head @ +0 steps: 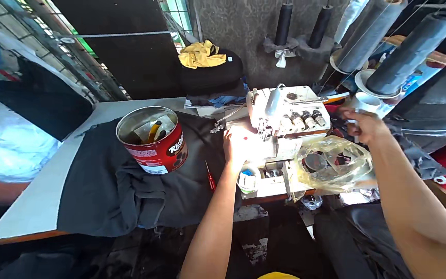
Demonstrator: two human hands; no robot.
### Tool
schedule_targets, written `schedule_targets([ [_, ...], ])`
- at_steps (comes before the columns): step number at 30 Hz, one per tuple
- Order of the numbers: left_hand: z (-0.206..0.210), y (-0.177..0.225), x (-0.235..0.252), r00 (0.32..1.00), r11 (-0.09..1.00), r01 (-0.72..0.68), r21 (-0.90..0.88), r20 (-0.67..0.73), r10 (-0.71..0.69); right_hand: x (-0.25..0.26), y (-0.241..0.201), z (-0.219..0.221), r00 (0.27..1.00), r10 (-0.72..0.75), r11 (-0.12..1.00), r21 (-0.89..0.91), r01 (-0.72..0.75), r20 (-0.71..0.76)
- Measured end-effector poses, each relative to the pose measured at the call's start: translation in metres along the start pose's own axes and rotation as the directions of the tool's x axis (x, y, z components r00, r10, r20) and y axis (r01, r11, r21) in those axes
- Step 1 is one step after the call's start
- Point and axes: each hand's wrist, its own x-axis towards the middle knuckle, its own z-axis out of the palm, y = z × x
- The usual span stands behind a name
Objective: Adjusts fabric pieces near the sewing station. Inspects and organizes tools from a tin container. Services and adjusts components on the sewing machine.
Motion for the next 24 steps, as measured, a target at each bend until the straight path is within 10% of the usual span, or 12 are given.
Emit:
schedule_targets([
  [4, 0.000, 0.005, 0.002, 0.996, 0.996, 0.078, 0.053, 0.030, -0.080, 0.034, 0.018, 0.026, 0.976, 0.194, 0.955, -0.248, -0.166, 0.094],
  [10, -0.001, 0.008, 0.001, 0.988, 0.988, 0.148, 0.055, 0.033, -0.150, 0.044, 0.029, 0.026, 0.944, 0.250, 0.964, -0.151, -0.220, 0.217],
  [24, -0.001, 0.011, 0.000, 0.991, 0.990, 0.134, 0.037, 0.008, -0.134, 0.051, 0.051, 0.013, 0.925, 0.016, 0.995, 0.087, -0.052, 0.379],
])
